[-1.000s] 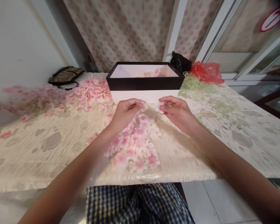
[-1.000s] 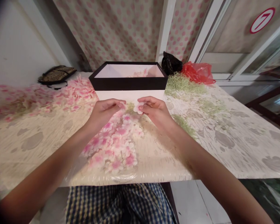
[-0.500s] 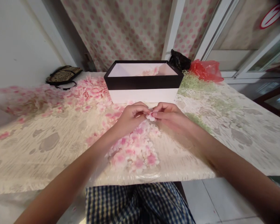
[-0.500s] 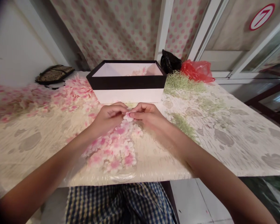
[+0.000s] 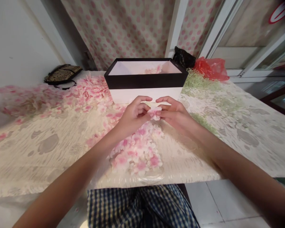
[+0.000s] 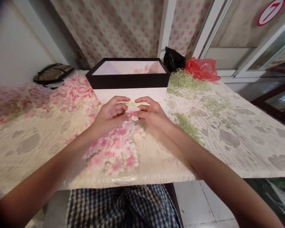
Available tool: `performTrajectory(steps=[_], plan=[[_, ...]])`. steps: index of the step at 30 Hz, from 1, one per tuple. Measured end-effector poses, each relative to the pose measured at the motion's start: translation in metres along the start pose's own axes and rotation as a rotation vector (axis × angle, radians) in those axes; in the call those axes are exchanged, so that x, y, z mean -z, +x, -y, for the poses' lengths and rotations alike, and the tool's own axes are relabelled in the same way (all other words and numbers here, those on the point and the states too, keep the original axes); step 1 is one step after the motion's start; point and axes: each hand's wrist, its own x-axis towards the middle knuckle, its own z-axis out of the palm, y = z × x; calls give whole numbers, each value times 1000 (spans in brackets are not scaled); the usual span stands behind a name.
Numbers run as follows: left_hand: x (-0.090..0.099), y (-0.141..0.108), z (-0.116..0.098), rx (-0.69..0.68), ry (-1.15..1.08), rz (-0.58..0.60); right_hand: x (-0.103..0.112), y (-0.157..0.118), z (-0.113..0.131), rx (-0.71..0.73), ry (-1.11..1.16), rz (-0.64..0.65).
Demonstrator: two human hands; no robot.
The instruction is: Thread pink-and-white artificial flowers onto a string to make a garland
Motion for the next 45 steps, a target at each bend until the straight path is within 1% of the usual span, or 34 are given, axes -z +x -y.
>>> performTrajectory(steps=[4,8,13,20,34,40,45], plan=[[-1,0,-2,32,-12,-28,2,1,-3,26,-40,2],[-2,-1,-1,32,-26,-32,4,1,-5,36,-39,6],[-3,-1,0,56,-28,-59,5,2,-8,66,-23,51],[-2,0,1,76,-94,-62,1,-1,-3,52,-62,15],[-3,0,-1,95,-99,-71,1,0,-4,76,-82,-18],[-4,1,-2,80,-120,-139,2,0,-5,80,-76,15],[-5,1,-1,87,-88,-182,2,0,-3,147,-172,-40]])
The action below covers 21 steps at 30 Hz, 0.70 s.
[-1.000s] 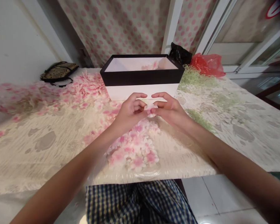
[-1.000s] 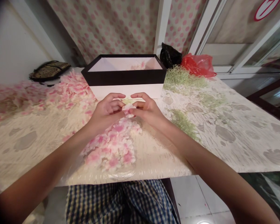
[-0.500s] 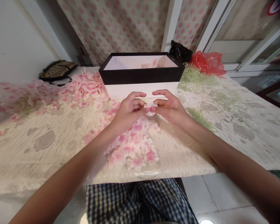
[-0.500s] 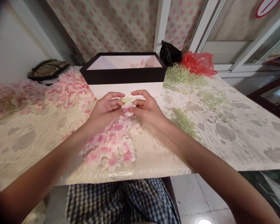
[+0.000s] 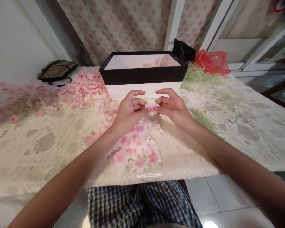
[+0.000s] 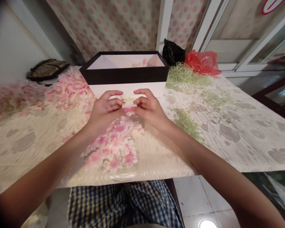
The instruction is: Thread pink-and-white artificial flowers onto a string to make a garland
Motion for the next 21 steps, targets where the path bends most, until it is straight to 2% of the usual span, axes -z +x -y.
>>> performTrajectory(steps=[9,12,14,15,18,21], plan=[[0,-1,1,2,19,-14,-1,-3,-2,99,-201,-4],[0,0,1,5,36,-60,11,-1,3,269,-498,-80],[0,1,1,5,44,-90,24,3,10,365,-814,-179],[0,1,1,5,49,-100,32,4,13,363,-989,-214],[2,2,0,21,65,-128,53,8,18,174,-1485,-229],[2,2,-2,51,70,-144,68,9,19,-162,-1692,-87]])
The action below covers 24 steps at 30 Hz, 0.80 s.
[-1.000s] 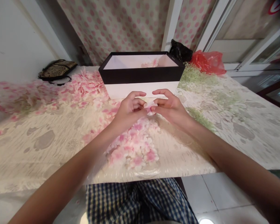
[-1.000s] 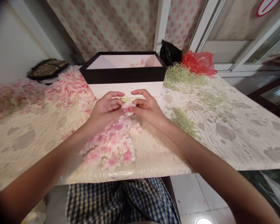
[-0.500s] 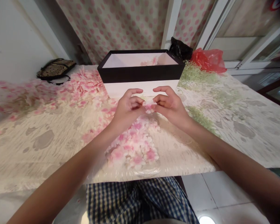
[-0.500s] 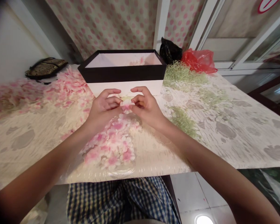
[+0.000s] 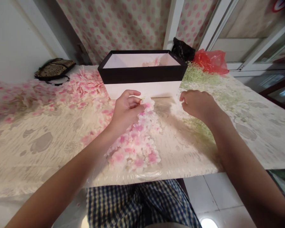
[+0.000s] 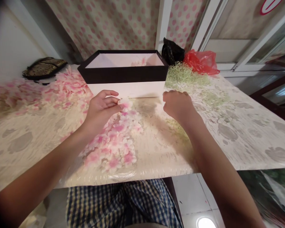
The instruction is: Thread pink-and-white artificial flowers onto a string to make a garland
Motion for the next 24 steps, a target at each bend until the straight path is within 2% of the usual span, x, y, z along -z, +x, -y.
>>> performTrajectory(steps=[3,7,12,18,24], plan=[[0,0,-2,3,5,-4,1,0,-7,-29,5,204],[0,0,-1,-16,21,-11,2,0,-5,53,64,284],[1,1,1,-41,17,-23,-6,2,5,204,157,242],[1,1,0,-24,-8,-13,-16,2,19,204,45,236],[2,1,2,-39,-15,-12,-17,4,15,196,25,139]])
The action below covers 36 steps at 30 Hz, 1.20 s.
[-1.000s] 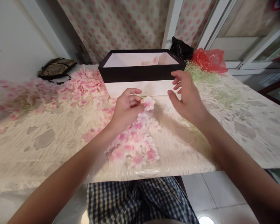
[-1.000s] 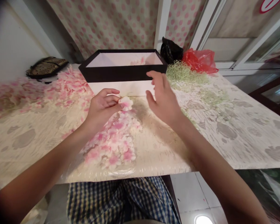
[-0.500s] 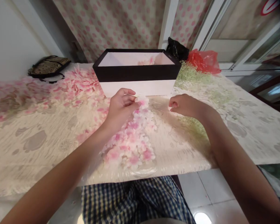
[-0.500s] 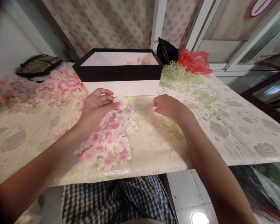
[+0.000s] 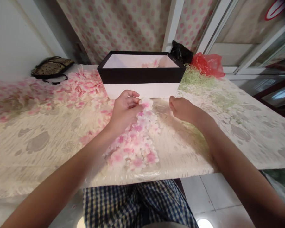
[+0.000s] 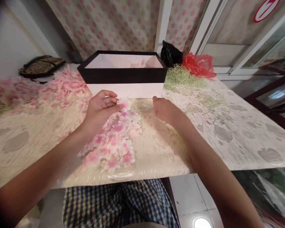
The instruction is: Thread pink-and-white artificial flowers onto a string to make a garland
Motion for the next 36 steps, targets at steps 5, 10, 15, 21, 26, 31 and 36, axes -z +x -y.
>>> performTrajectory(steps=[5,10,15,21,26,31,36], plan=[[-1,-1,-1,19,-9,1,-1,3,-3,56,163,-86],[-2,-1,-3,25,20,-10,4,-1,5,114,412,-93],[-1,-1,1,-4,0,2,16,-9,14,196,1044,-41],[-1,-2,2,-14,12,11,20,-13,24,284,1373,-90],[-1,-1,2,-10,-2,15,18,-14,27,276,1462,-85],[-1,-3,3,-48,13,43,15,-16,37,265,1324,-191],[-4,-7,5,-124,41,143,2,-13,47,331,1230,-346]])
